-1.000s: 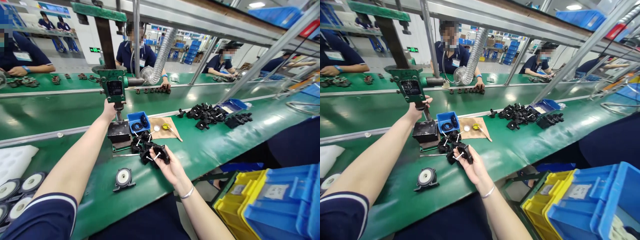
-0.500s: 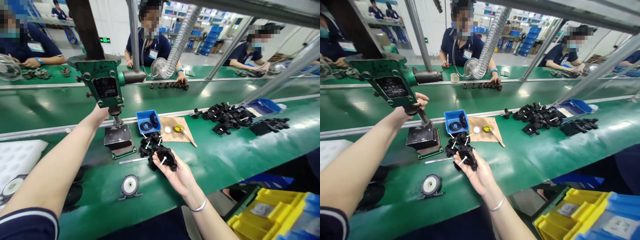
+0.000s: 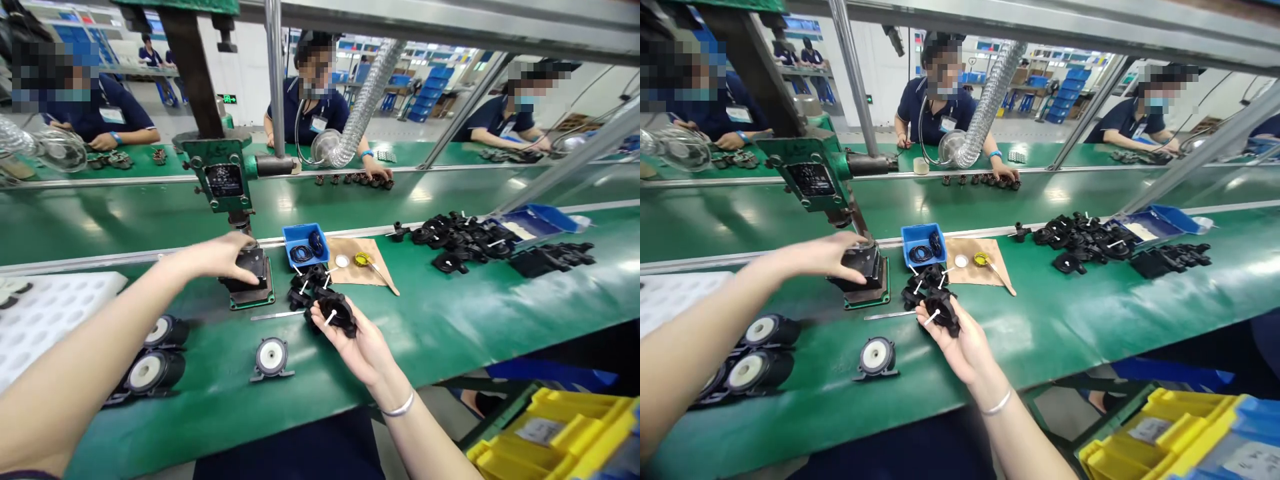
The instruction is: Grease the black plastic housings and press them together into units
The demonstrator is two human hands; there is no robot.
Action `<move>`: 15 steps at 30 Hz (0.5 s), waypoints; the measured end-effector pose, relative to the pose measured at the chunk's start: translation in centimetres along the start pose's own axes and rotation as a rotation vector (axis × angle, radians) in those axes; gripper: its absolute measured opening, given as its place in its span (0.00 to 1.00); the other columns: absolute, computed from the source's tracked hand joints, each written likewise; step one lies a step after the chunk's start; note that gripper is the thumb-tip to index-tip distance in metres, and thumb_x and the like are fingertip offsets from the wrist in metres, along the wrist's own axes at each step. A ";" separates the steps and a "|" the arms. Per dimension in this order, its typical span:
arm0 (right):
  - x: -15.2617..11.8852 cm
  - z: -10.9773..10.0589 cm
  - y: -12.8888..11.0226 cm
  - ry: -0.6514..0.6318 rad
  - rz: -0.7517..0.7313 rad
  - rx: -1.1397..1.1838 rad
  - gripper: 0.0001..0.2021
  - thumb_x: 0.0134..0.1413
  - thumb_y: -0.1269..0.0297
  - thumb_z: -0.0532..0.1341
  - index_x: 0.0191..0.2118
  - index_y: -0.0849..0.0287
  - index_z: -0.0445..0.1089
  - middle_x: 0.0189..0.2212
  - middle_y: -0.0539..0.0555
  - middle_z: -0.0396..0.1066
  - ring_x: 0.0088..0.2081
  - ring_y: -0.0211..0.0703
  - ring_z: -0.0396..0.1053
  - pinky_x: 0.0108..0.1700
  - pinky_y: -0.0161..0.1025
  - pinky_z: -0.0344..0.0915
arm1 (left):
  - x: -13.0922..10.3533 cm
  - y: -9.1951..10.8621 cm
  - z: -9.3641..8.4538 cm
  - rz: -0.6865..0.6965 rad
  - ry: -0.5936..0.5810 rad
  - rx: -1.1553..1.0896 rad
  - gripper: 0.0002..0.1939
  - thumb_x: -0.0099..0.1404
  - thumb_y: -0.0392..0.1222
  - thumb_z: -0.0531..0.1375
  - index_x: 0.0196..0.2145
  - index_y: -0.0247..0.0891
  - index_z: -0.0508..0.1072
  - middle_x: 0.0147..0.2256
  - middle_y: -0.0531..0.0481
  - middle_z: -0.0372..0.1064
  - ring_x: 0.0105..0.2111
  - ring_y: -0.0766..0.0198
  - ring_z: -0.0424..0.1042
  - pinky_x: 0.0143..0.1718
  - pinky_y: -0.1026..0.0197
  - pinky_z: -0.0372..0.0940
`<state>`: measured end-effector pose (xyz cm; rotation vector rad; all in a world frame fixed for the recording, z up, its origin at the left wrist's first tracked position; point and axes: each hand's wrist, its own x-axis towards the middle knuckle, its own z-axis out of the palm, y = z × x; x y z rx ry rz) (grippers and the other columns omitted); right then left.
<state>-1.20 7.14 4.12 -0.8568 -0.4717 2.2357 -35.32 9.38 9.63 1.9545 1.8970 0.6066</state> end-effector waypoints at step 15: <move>-1.0 -0.7 0.4 -0.071 -0.053 0.022 0.18 0.65 0.60 0.58 0.49 0.72 0.72 0.48 0.68 0.75 0.50 0.53 0.76 0.58 0.47 0.72 | -1.0 2.2 2.8 0.017 -0.149 0.393 0.39 0.49 0.53 0.67 0.57 0.35 0.65 0.56 0.36 0.69 0.55 0.42 0.70 0.54 0.50 0.66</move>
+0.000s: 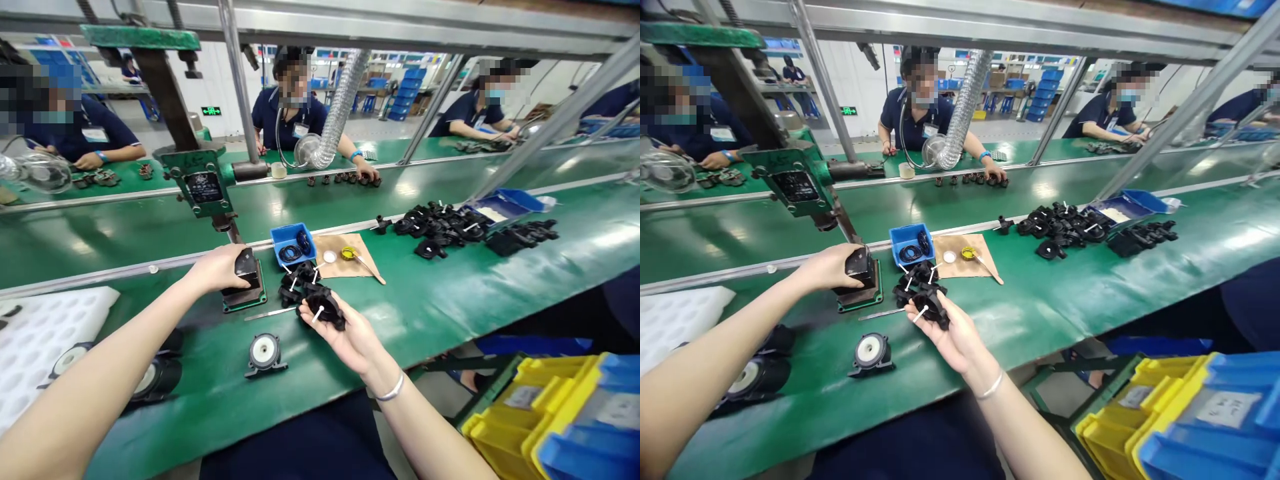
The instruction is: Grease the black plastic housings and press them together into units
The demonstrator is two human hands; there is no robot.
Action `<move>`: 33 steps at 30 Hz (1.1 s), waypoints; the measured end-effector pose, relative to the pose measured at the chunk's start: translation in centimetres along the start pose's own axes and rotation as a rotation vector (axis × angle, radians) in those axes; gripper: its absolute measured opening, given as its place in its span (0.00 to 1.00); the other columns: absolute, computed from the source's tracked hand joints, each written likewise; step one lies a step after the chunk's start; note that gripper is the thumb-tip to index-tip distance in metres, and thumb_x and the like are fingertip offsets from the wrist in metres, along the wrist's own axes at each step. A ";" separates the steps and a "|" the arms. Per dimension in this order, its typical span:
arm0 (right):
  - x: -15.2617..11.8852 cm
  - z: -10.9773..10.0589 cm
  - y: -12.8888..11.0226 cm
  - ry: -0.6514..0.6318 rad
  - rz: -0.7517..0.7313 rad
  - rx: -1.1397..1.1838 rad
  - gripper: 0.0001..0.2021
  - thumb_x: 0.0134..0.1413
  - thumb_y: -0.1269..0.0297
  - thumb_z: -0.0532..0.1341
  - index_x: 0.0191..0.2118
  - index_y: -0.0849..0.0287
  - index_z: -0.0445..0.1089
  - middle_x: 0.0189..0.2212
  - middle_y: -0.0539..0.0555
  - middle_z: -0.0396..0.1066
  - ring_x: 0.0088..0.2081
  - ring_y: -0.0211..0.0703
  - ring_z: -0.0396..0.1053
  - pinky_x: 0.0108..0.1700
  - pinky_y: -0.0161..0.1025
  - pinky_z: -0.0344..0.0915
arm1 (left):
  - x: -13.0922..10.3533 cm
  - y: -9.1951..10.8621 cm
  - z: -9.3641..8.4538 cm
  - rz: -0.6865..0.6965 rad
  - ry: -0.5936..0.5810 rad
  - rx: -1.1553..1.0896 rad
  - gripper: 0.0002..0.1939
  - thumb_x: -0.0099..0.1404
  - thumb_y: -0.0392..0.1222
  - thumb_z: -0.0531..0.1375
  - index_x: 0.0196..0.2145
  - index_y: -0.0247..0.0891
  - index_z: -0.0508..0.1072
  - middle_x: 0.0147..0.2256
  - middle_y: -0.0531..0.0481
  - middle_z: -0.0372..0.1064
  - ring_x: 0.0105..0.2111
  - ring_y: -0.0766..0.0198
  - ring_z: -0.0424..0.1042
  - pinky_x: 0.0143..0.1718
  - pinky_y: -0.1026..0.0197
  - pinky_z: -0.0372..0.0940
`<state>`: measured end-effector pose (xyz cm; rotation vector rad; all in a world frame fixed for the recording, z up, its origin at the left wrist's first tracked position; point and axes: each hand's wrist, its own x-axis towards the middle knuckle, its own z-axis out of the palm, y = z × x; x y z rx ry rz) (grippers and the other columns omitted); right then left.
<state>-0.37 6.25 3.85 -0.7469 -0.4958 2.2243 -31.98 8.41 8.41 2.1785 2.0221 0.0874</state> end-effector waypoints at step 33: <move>1.4 4.0 1.5 -0.044 0.225 -0.073 0.16 0.66 0.59 0.56 0.47 0.67 0.72 0.47 0.61 0.76 0.50 0.46 0.75 0.57 0.44 0.72 | -13.7 8.1 14.3 0.032 0.251 -1.121 0.41 0.61 0.47 0.67 0.65 0.45 0.51 0.58 0.39 0.65 0.58 0.51 0.68 0.61 0.45 0.65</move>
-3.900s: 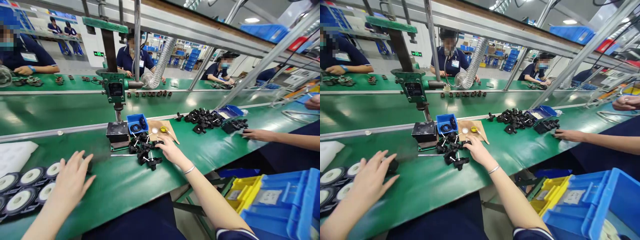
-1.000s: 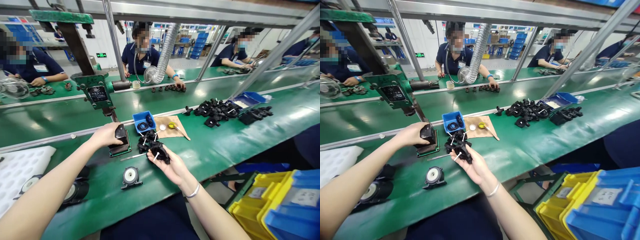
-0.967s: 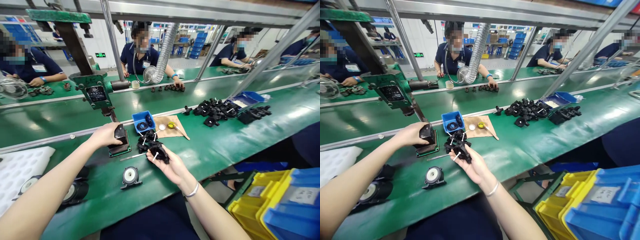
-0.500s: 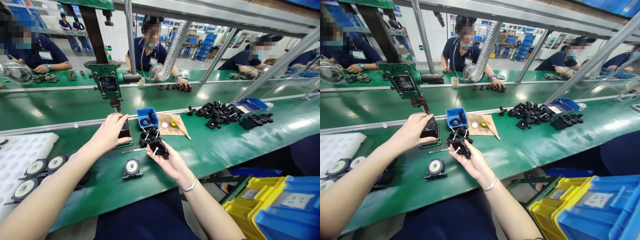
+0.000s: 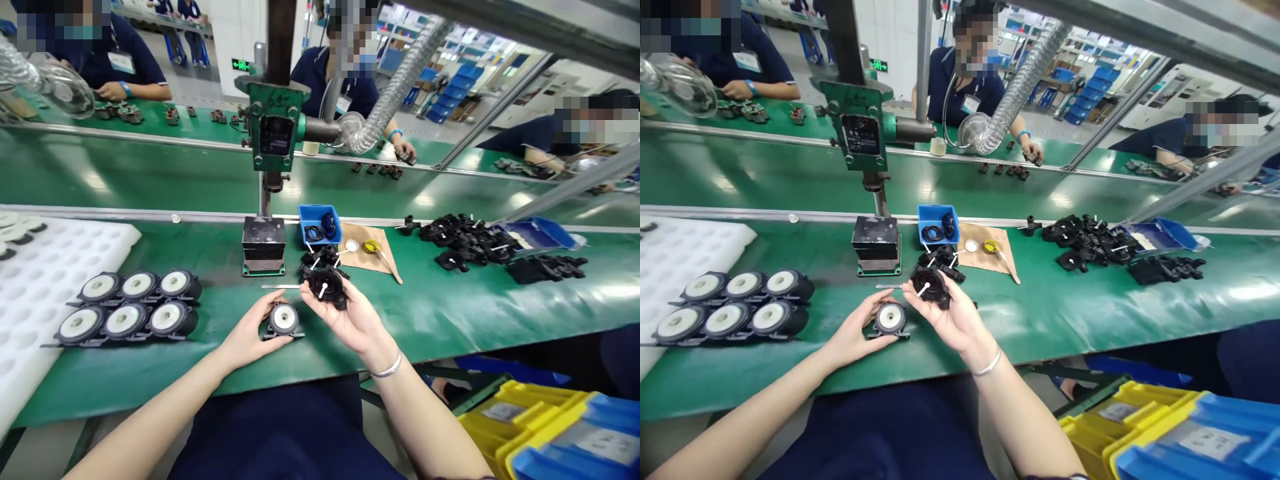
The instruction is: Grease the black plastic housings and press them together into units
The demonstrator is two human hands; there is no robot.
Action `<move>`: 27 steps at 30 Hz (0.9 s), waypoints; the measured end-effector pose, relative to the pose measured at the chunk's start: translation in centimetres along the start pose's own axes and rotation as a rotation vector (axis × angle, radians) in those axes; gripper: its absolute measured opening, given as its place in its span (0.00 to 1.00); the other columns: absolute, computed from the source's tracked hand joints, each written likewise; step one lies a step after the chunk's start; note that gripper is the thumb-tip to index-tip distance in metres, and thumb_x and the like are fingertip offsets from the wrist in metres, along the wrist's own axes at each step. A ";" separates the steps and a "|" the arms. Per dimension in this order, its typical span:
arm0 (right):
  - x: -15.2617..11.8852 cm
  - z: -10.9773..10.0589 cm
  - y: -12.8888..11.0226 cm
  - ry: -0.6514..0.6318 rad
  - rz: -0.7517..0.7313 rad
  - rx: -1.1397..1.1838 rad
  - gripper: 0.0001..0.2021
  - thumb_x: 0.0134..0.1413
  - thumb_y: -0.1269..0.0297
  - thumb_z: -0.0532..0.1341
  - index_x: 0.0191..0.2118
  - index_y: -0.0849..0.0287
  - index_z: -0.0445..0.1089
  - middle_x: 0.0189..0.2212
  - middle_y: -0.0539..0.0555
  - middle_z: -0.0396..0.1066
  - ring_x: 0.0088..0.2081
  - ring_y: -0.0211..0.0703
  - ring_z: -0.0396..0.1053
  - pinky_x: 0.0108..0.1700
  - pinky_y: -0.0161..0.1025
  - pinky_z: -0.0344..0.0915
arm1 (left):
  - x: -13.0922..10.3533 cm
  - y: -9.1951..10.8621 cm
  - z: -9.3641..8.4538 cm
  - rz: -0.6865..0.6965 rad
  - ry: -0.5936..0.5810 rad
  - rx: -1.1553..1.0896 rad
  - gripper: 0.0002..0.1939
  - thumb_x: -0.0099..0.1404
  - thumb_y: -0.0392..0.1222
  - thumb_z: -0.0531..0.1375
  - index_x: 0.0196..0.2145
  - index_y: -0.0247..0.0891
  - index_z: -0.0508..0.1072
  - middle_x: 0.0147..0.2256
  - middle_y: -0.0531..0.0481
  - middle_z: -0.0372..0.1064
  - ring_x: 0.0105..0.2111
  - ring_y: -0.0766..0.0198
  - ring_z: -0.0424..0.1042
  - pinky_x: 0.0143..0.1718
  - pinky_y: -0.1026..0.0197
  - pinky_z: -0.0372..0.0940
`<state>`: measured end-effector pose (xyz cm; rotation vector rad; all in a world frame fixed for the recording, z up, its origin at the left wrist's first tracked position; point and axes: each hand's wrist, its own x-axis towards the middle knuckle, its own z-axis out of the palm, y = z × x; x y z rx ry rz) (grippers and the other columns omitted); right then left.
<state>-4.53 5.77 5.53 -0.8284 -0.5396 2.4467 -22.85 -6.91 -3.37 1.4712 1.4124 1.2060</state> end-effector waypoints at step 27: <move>1.3 -0.8 2.3 -0.417 -0.720 -1.571 0.14 0.60 0.68 0.63 0.51 0.53 0.71 0.51 0.57 0.72 0.54 0.47 0.70 0.58 0.47 0.67 | 0.0 -0.3 -0.3 0.048 0.015 0.052 0.44 0.57 0.47 0.70 0.65 0.43 0.52 0.61 0.38 0.62 0.60 0.49 0.66 0.64 0.45 0.62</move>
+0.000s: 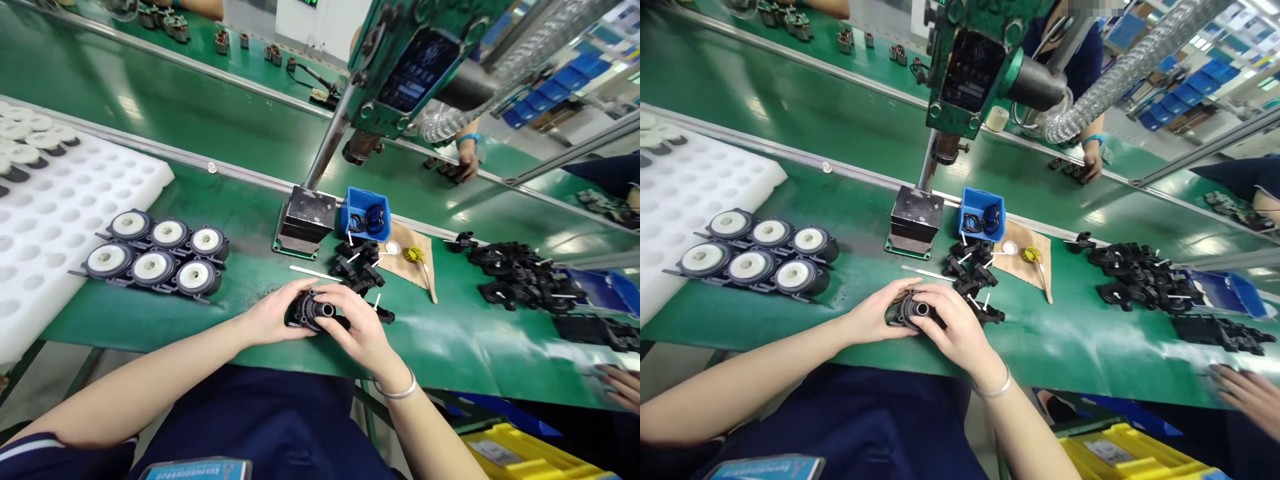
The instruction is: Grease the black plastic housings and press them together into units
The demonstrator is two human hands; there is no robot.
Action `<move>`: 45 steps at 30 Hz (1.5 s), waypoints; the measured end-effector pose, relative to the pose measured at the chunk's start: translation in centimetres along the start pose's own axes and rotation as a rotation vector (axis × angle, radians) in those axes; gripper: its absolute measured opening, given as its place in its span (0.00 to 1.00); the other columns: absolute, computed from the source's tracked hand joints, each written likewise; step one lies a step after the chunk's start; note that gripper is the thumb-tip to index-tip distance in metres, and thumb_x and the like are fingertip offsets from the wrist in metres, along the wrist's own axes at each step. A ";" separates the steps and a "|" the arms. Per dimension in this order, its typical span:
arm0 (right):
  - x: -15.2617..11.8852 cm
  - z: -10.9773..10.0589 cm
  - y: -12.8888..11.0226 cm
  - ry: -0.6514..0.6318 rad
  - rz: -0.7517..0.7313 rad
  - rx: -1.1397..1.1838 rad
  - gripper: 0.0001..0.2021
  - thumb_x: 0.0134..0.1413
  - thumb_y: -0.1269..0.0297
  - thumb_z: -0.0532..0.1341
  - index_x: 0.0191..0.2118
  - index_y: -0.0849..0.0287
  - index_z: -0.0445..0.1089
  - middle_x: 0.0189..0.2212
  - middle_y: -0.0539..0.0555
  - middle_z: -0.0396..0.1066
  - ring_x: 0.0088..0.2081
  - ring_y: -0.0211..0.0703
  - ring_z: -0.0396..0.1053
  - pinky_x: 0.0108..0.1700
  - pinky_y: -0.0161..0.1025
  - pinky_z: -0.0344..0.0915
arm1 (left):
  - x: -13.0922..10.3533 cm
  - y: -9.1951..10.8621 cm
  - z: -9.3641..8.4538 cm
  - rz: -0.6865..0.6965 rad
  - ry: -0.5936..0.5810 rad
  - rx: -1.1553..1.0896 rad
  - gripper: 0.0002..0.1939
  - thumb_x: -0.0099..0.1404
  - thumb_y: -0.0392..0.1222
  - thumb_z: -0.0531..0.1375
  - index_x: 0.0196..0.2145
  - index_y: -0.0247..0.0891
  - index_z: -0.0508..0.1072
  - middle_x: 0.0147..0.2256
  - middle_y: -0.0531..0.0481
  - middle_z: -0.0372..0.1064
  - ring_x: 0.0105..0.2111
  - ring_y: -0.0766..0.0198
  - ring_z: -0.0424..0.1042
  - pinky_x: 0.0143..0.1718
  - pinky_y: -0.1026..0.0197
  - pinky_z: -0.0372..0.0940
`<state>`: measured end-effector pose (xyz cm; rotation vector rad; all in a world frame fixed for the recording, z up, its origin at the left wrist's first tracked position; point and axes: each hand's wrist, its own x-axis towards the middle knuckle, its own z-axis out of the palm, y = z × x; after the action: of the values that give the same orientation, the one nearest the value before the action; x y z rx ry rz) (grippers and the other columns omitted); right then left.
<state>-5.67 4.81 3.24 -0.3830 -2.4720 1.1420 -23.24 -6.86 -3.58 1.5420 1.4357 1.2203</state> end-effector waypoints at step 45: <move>-0.6 -0.5 -0.7 0.018 0.112 0.062 0.20 0.57 0.62 0.65 0.54 0.55 0.63 0.56 0.60 0.66 0.60 0.49 0.64 0.61 0.48 0.63 | 0.5 1.6 -0.8 0.255 0.055 0.169 0.28 0.56 0.45 0.70 0.52 0.43 0.67 0.47 0.44 0.74 0.49 0.53 0.75 0.50 0.53 0.71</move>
<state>-4.96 4.46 3.96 -0.5166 -2.4190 1.2510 -23.52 -6.70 -1.73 1.8659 1.4414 1.3248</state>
